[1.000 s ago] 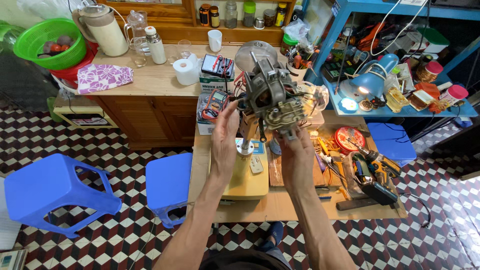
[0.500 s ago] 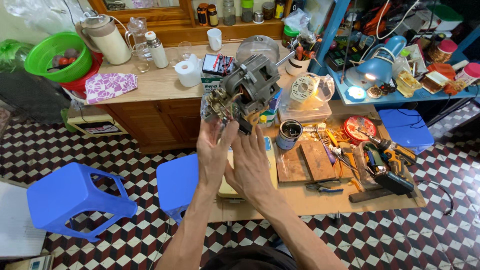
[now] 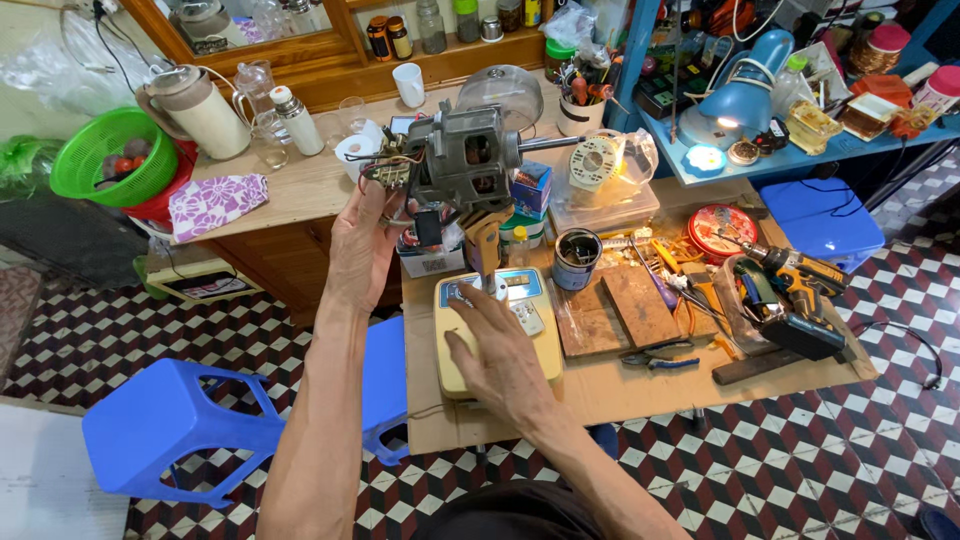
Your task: The person disassembles a small electric motor, removes the rotor, and then reassembles the motor by inserting the rotor back into the stator and connecting wires. The person uses a multimeter to test the motor's electrical connections.
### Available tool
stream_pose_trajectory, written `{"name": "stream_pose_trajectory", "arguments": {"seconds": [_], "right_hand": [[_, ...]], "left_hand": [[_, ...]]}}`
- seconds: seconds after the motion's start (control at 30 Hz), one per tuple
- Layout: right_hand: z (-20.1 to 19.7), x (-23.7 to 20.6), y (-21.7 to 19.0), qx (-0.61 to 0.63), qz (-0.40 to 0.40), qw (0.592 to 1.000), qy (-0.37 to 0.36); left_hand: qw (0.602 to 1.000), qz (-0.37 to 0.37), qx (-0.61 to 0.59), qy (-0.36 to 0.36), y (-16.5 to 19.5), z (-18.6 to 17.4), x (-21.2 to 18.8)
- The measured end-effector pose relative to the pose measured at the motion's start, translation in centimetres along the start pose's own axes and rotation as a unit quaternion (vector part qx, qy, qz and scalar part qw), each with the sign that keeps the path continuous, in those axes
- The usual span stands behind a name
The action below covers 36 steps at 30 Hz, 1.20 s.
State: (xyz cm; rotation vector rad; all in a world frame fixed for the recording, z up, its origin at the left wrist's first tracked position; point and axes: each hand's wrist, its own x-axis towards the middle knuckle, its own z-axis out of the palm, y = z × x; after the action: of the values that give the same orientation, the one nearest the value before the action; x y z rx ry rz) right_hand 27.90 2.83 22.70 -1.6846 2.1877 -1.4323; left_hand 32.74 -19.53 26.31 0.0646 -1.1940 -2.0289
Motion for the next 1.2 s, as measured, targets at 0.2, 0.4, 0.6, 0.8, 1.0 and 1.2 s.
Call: {"name": "stream_pose_trajectory", "arguments": {"seconds": [0.2,0.4,0.6,0.8,1.0,1.2], "right_hand": [[-3.3,1.2,4.5,0.134,0.132,0.974,0.125],[-6.2,7.9,7.6,0.254,0.083,0.954,0.138],[-6.0,9.1,6.4,0.114,-0.016,0.992,0.061],[-2.6,11.3,3.7,0.272,0.116,0.949,-0.111],[-2.5,13.1,2.4,0.305,0.242,0.910,-0.146],[-1.5,12.5,3.1,0.410,0.236,0.873,-0.116]], "left_hand": [[0.999,0.005,0.029,0.033,-0.5,-0.4,0.3],[0.994,-0.005,0.029,0.104,-3.0,0.5,-2.1],[0.979,0.007,0.076,0.191,-3.5,2.4,-1.7],[0.965,0.034,0.071,0.250,-4.1,3.2,-1.6],[0.945,0.080,0.126,0.290,-3.8,4.1,-2.6],[0.949,0.067,0.183,0.248,-3.3,4.2,-2.8]]}}
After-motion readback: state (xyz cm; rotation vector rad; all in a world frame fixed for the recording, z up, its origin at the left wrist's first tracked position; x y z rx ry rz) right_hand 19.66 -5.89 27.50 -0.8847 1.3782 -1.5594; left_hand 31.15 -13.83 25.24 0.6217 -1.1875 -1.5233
